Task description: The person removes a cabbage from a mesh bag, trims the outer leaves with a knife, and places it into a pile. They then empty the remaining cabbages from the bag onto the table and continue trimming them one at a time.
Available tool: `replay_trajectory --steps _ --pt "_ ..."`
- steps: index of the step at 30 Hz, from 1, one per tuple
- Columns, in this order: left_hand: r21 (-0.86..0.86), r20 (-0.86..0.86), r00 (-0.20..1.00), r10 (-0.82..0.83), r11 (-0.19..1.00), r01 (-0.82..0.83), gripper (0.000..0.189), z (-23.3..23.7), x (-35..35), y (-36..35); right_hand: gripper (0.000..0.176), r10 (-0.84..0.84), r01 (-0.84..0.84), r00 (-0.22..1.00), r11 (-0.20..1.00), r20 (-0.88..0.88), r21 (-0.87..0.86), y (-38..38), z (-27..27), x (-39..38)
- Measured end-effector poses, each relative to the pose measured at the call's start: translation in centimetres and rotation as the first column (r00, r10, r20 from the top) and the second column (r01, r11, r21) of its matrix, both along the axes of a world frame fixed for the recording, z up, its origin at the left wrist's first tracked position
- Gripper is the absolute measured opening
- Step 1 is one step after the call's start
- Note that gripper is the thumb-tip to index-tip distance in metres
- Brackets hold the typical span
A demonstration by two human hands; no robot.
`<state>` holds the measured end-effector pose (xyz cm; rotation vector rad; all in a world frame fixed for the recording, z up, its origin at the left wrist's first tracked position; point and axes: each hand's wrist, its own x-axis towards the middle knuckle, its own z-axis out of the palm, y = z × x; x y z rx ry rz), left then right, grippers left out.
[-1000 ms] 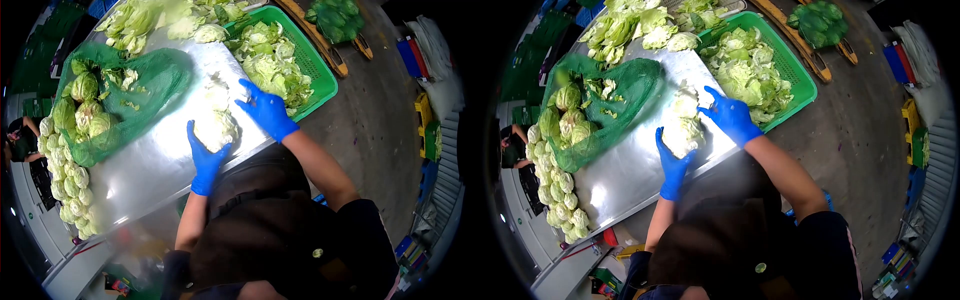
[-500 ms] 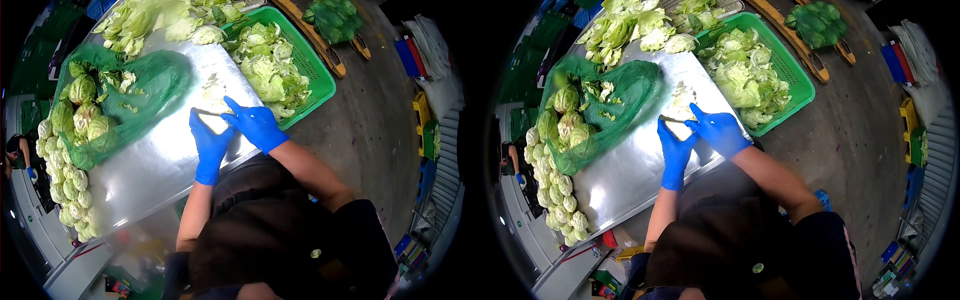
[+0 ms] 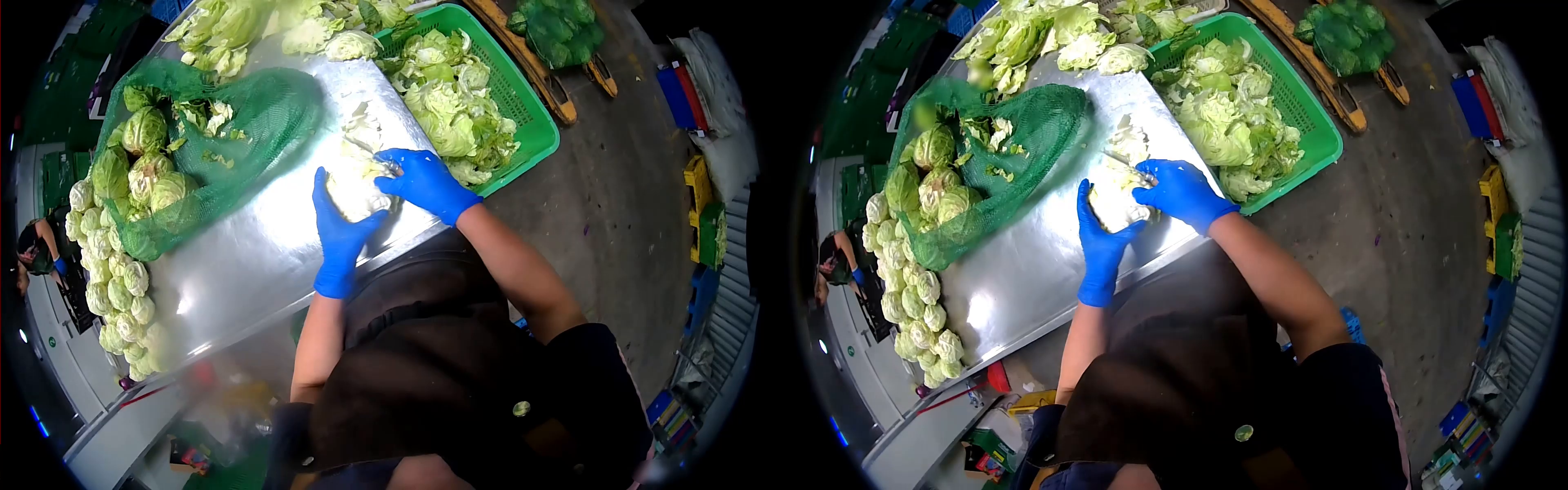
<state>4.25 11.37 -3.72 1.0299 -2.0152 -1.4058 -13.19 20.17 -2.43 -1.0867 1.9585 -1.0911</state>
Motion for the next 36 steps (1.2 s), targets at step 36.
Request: replay_trajectory --steps 36 --pt "0.812 -0.580 0.562 0.589 0.475 0.340 0.060 2.4 4.5 -1.3 0.043 -0.070 0.147 0.953 0.958 0.295 -0.247 -2.5 7.0 -5.7"
